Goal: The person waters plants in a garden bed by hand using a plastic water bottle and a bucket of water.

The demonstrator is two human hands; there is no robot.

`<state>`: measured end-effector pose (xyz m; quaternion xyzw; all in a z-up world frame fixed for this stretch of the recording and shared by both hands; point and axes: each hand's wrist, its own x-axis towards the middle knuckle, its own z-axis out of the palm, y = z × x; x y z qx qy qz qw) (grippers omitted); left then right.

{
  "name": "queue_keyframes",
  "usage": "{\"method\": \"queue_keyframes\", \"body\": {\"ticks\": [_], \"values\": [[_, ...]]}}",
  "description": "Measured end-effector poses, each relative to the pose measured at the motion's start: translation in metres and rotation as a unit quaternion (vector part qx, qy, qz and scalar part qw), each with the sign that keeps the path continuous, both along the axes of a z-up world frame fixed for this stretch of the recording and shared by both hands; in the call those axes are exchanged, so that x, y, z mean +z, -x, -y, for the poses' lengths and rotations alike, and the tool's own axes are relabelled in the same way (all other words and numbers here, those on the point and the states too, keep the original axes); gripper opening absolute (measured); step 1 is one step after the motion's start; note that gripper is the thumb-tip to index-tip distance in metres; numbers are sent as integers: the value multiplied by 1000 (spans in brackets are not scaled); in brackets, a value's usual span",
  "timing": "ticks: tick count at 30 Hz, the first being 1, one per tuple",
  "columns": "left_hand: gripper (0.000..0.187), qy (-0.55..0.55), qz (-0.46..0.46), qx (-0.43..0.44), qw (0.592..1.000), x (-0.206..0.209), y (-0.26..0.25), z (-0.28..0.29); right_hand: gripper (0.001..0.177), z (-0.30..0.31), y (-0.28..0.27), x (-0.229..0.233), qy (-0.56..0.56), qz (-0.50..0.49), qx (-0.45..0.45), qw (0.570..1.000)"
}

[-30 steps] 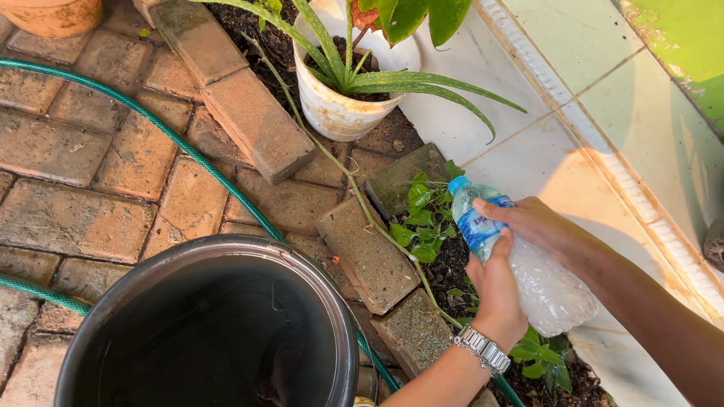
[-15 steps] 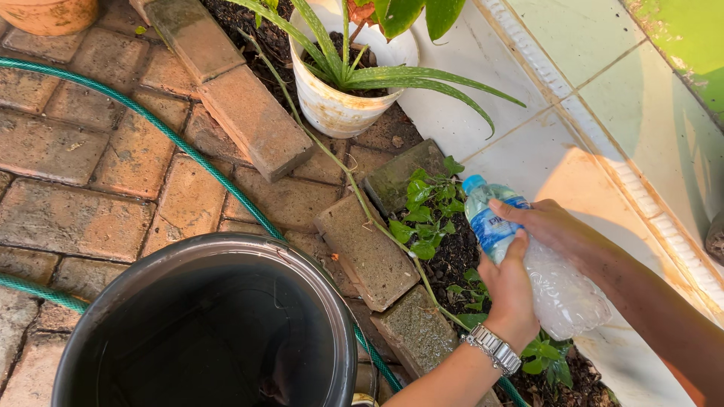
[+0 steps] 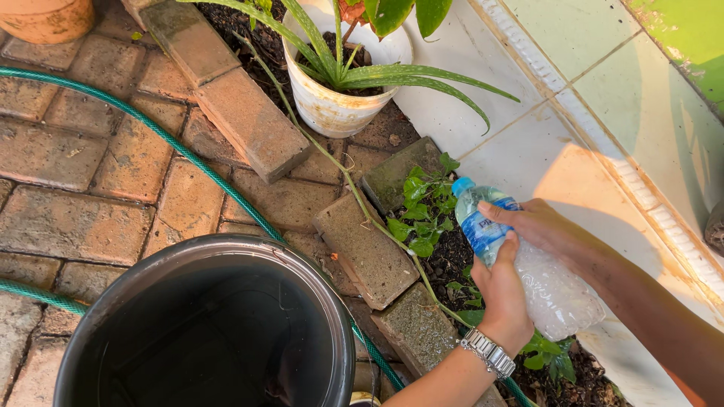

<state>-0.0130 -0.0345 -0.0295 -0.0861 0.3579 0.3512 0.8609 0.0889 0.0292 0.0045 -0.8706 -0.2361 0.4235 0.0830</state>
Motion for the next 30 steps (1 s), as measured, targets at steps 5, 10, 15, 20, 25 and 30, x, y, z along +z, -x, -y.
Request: {"method": "queue_keyframes", "body": {"ticks": [5,10,15,20,25,30], "values": [[48,3,4,-23,1000,-5,-1,-3,62,4,-6,-4,-19,-12,-29,999],[49,-10,-7,-16,1000,-6,-2,5,63,8,-16,-17,-6,19,35,999],[51,45,-15,-37,998,-4,0,6,64,13,-18,-25,-6,22,32,999],[51,10,16,-49,999,-10,-2,-2,63,10,-13,-12,-10,42,-5,999],[46,-3,-18,-14,1000,-12,0,5,64,9,-5,-14,-12,31,34,999],[40,-16,1,-40,999,-10,3,-2,64,13,-11,-11,-23,42,-5,999]]}}
